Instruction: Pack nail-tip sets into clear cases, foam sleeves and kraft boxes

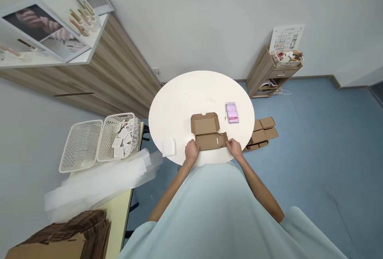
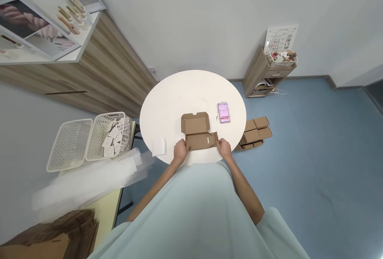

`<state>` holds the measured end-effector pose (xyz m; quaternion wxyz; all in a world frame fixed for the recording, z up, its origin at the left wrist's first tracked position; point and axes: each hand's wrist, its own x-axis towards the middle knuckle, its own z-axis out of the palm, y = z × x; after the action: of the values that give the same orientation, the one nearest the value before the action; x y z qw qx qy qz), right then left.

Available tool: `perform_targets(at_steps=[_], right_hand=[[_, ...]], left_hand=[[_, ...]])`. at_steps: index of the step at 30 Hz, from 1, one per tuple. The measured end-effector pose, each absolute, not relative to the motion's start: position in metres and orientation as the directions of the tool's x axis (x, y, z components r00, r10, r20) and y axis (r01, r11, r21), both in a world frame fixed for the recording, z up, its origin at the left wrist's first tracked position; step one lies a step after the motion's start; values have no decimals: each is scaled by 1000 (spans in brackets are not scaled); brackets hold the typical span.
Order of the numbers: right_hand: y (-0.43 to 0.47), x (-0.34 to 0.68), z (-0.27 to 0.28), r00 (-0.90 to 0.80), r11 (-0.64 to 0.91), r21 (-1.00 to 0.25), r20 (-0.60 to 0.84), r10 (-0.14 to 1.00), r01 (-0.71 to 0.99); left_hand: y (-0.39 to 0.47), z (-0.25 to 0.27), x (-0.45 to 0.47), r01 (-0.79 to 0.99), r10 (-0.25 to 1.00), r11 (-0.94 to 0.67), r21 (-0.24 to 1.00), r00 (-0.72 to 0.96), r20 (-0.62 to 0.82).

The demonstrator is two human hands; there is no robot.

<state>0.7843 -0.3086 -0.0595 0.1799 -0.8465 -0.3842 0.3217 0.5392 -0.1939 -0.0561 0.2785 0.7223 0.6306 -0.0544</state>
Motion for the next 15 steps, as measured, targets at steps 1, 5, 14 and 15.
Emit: perform_targets(at_steps=[1,5,14,15], right_hand=[[-308,781,-58,493,-639,-550,-409,767,538],[-301,760,-46,446,-581,-585,-376,812,566],[-269,743,-21,322,-522,-427,-457,829,739],[-265,743,-21,324,-522,-383,-472,820,762]], left_hand=[[-194,-56,540,942,881,-51,332,198,-429],[-194,-55,540,942,878,-44,332,195,-437],[-195,-52,537,927,886,-41,374,207,-415],[-195,-52,536,925,886,-39,378,207,-414]])
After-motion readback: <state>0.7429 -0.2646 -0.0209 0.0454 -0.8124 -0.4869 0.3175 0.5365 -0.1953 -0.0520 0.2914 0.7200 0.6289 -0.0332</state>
